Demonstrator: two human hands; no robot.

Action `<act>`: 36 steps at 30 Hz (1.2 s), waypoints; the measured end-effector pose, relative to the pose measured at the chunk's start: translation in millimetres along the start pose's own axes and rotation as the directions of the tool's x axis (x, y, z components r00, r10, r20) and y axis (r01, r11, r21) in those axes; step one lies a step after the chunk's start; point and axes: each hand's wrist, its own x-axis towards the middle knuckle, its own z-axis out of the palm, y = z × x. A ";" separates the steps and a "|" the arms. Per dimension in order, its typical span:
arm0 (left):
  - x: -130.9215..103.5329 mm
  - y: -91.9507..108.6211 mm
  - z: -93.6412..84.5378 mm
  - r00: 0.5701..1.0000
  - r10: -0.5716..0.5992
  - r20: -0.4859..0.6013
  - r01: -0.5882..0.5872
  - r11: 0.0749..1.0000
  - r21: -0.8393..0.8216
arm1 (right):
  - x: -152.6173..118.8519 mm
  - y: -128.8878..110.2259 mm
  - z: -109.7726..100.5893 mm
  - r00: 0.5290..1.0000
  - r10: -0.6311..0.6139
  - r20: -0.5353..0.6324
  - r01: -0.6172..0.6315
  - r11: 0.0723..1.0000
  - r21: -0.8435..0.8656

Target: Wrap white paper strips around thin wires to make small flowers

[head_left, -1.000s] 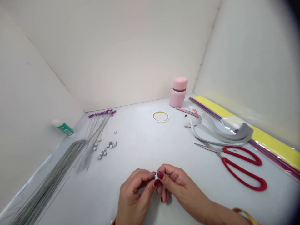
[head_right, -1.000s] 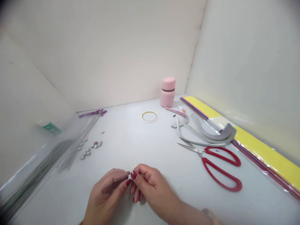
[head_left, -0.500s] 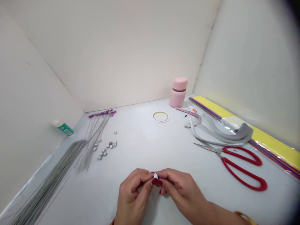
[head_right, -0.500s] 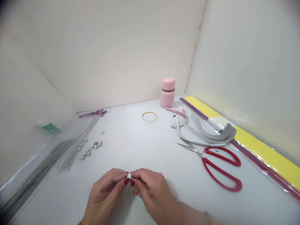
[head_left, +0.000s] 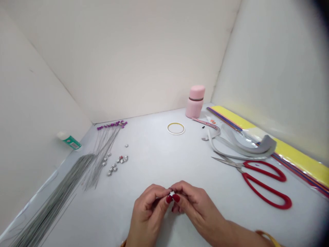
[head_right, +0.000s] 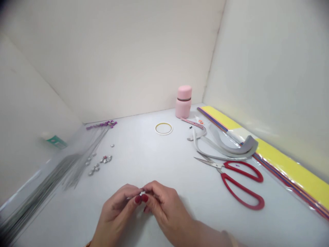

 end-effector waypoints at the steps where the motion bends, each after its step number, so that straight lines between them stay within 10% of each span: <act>1: -0.4 0.6 0.6 1.000 -0.005 -0.011 0.005 1.000 0.003 | 0.0 0.1 0.0 1.000 0.001 -0.007 -0.001 1.000 -0.018; 20: -5.2 7.0 5.0 0.995 0.052 0.080 -0.067 0.977 0.203 | -3.9 -3.1 -0.6 0.999 -0.006 0.040 0.010 0.997 -0.081; 36: -12.1 3.7 10.3 0.988 0.155 -0.015 -0.142 0.935 0.324 | -5.2 -5.9 0.3 0.961 -0.239 0.137 0.275 0.818 -0.505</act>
